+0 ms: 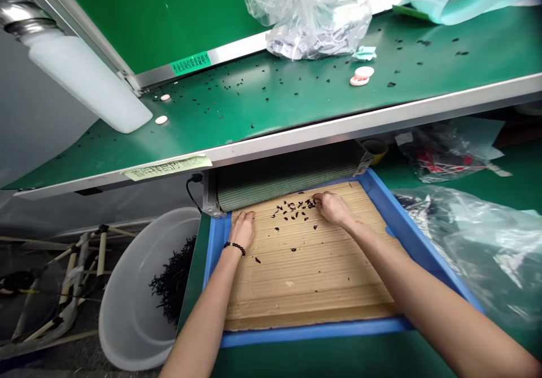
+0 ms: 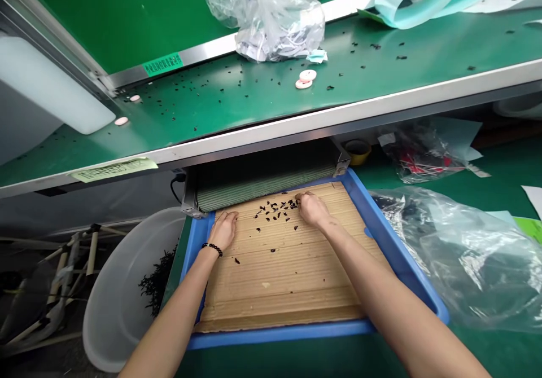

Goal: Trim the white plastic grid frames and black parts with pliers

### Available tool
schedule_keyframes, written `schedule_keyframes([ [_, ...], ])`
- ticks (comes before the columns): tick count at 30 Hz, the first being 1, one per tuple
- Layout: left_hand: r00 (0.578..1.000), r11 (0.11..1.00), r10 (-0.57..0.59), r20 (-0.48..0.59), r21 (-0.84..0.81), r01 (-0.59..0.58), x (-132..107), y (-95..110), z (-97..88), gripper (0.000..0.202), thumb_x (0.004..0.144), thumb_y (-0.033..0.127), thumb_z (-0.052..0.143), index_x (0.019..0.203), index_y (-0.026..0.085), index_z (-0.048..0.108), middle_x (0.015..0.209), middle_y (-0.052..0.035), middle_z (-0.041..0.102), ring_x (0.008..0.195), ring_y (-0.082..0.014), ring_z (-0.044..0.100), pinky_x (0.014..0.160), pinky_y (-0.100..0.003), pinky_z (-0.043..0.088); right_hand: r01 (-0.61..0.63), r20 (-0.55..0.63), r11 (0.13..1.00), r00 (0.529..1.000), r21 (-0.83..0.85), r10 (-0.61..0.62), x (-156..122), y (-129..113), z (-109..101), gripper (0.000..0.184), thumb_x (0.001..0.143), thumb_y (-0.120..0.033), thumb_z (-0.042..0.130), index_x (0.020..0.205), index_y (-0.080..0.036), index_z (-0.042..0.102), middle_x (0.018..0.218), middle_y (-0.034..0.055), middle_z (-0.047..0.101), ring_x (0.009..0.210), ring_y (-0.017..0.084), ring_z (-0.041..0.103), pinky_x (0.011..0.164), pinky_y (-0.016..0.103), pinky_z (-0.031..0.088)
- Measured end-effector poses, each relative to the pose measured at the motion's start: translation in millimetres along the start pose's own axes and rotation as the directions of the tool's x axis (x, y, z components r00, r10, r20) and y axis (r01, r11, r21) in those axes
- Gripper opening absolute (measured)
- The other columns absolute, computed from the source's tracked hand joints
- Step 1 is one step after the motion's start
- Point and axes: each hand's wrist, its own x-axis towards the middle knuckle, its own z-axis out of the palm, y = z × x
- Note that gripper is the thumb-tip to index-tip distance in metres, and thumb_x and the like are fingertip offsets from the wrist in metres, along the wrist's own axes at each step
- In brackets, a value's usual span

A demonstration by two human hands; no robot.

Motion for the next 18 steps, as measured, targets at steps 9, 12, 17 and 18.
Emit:
schedule_keyframes([
  [9, 0.968, 0.667, -0.246, 0.054, -0.715, 0.209, 7.7, 10.4, 7.0, 0.014, 0.075, 0.023, 0.045, 0.082, 0.016, 0.055, 0.089, -0.0086, 0.065, 0.069, -0.0143, 0.060, 0.061, -0.026, 0.046, -0.034, -0.001, 0.994, 0.999, 0.107, 0.034, -3.2, -6.2, 11.5, 0.020, 0.087, -0.022, 0.051, 0.100, -0.015, 0.064, 0.107, 0.0129, 0.060, 0.097, 0.022, 0.058, 0.089, 0.038, 0.042],
  [12, 0.970, 0.581, -0.210, 0.126, -0.782, 0.227, 11.8, 22.0, 10.0, 0.014, 0.070, 0.022, 0.047, 0.080, 0.015, 0.052, 0.087, -0.0098, 0.066, 0.069, -0.0133, 0.061, 0.063, -0.026, 0.048, -0.044, -0.034, 0.976, 0.998, 0.214, 0.052, -7.7, -8.0, 12.0, 0.015, 0.084, -0.019, 0.050, 0.089, -0.015, 0.064, 0.103, 0.0148, 0.059, 0.094, 0.024, 0.059, 0.088, 0.037, 0.040],
  [17, 0.969, 0.605, -0.163, 0.188, -0.756, 0.248, 26.1, 37.6, 18.7, 0.015, 0.067, 0.017, 0.048, 0.080, 0.015, 0.054, 0.078, -0.0064, 0.064, 0.064, -0.0113, 0.058, 0.060, -0.023, 0.045, -0.048, -0.070, 0.866, 0.993, 0.498, 0.095, -19.7, -6.6, 10.4, 0.008, 0.077, -0.025, 0.056, 0.079, -0.018, 0.058, 0.088, 0.0089, 0.061, 0.088, 0.022, 0.059, 0.085, 0.035, 0.043],
  [18, 0.968, 0.631, -0.158, 0.193, -0.734, 0.250, 29.7, 39.6, 21.2, 0.013, 0.068, 0.017, 0.048, 0.079, 0.015, 0.055, 0.076, -0.0058, 0.064, 0.063, -0.0116, 0.057, 0.059, -0.023, 0.045, -0.050, -0.066, 0.822, 0.992, 0.568, 0.106, -23.1, -5.9, 9.1, 0.010, 0.076, -0.028, 0.056, 0.080, -0.019, 0.057, 0.084, 0.0076, 0.062, 0.084, 0.021, 0.059, 0.082, 0.034, 0.045],
])
